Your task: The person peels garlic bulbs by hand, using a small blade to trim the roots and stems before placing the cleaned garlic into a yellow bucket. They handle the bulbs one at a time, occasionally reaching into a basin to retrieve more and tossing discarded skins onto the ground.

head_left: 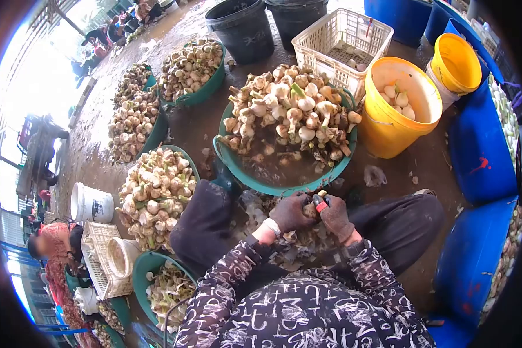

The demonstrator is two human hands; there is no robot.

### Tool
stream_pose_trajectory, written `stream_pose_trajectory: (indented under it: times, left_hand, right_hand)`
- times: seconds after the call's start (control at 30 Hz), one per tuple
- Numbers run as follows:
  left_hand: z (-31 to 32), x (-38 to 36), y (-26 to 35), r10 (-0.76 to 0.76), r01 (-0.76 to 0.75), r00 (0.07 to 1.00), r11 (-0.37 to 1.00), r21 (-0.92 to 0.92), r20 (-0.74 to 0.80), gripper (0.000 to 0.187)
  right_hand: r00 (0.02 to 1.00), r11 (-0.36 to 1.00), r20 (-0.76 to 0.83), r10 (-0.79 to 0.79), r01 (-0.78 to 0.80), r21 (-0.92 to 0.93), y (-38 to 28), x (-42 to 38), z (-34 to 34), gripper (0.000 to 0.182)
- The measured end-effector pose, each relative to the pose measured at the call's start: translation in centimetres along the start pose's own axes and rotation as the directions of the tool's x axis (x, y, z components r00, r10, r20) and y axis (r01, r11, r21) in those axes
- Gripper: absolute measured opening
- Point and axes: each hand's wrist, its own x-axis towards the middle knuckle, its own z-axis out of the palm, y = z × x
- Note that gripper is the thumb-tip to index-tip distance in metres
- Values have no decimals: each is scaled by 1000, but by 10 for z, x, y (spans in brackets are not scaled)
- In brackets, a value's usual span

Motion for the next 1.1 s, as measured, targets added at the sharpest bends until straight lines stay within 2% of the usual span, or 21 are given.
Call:
stream_pose_trajectory:
  times: [0.07,0.17,0.2,0.23,0.27,0.37,0.4,0.47,0.5,0.53,0.57,0.6,0.67,0.73,0.83,0.9,0.93,1.0,1.03,1.07,1.1]
  left_hand:
    - [-5,-4,0,27,-27,1000,1000,3,-12,56]
    - [-15,-12,3,-160,198,964,965,-172,211,51]
    - [-15,-16,2,-161,199,964,966,-168,211,51]
    - [-15,-18,2,-206,300,943,868,-395,263,51]
    - [-15,-21,1,-234,388,917,708,-590,323,51]
    - [11,-26,2,-287,314,948,776,-547,137,51]
    - [15,-26,3,-333,295,943,805,-515,21,53]
    - [19,-31,9,-335,345,934,745,-570,127,65]
    - [19,-31,12,-292,220,943,907,-359,-160,69]
    - [18,-31,17,-165,141,895,986,-88,-415,74]
    - [9,-29,31,-149,140,874,989,-53,-462,59]
    - [6,-30,26,-150,142,875,988,-52,-460,59]
    - [1,-36,11,12,-9,1000,971,239,-11,50]
    - [13,-39,3,-74,52,996,949,311,58,39]
    - [26,-41,-6,-153,148,988,980,129,24,31]
    - [36,-40,-20,-415,410,909,883,-228,28,19]
    - [35,-37,-37,-526,581,813,700,-415,249,23]
    - [3,-40,-9,-485,539,804,347,-768,345,24]
    - [-7,-44,-8,-246,333,942,624,-707,227,30]
    - [-5,-47,-11,-246,333,943,624,-707,226,30]
    - [-2,-50,-15,-96,102,995,850,-517,38,33]
  right_hand:
    - [998,999,32,-50,49,22,3,-3,0,27]
    - [976,989,173,-131,116,92,14,-6,-4,26]
    - [963,932,266,49,-140,335,14,-7,-6,27]
    - [899,759,396,189,-390,522,13,-7,-7,29]
    - [899,758,397,186,-388,524,13,-7,-4,29]
    - [895,600,334,295,-445,665,18,-12,5,34]
    - [957,771,265,117,-256,583,21,-15,5,36]
    - [942,924,207,-265,186,335,37,-24,4,40]
    - [951,675,299,75,-269,687,89,-17,24,38]
    - [951,676,298,79,-271,686,79,-16,18,38]
    - [937,770,300,176,-322,551,52,-14,9,37]
    - [919,837,286,270,-371,402,37,-12,5,35]
    - [908,808,339,246,-385,445,88,-4,21,30]
    - [908,925,324,266,-334,178,65,-9,16,28]
    - [924,932,382,-3,-136,336,60,-9,8,28]
    - [885,889,464,40,-243,387,22,-14,-10,30]
    - [837,834,542,71,-348,428,7,-15,-17,35]
    - [849,856,528,-24,-255,450,6,-13,-23,45]
    - [837,830,544,-59,-263,493,5,-13,-21,47]
    - [824,801,559,-95,-270,534,0,-13,-20,50]
    - [855,812,515,-55,-261,521,-11,-20,-16,51]
